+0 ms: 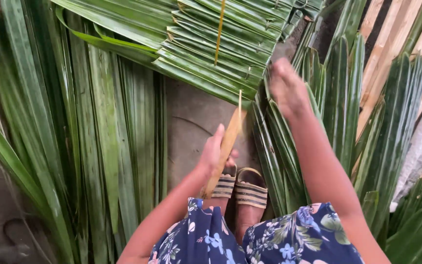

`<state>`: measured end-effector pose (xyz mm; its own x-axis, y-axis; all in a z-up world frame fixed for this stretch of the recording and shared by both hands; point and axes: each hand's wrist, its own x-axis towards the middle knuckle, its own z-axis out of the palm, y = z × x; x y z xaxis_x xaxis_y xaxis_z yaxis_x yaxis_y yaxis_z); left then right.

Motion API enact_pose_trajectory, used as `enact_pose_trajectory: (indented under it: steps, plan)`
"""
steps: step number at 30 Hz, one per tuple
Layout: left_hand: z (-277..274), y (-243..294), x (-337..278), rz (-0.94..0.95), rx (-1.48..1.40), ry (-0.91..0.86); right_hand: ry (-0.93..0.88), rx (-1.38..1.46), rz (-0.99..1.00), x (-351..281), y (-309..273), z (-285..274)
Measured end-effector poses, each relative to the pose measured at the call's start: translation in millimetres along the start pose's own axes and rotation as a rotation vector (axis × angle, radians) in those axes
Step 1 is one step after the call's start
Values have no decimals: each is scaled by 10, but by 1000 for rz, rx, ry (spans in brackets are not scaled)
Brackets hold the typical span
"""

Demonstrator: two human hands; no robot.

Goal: Weaving palm leaves onto a wooden frame to create a thatched panel

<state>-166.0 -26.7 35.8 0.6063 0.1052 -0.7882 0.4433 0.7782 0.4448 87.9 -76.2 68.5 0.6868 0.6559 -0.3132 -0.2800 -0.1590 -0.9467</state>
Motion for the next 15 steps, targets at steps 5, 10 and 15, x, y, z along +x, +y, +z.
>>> enact_pose_trajectory:
  steps: [5, 10, 15]
  plan:
    - [151, -71, -18, 437, 376, 268, 120, 778, 327, 496, 235, 160]
    - [505, 147, -208, 534, 313, 264, 48, 770, 24, 192, -593, 180]
    - [547, 114, 169, 695, 57, 39, 14, 733, -141, 148, -998, 98]
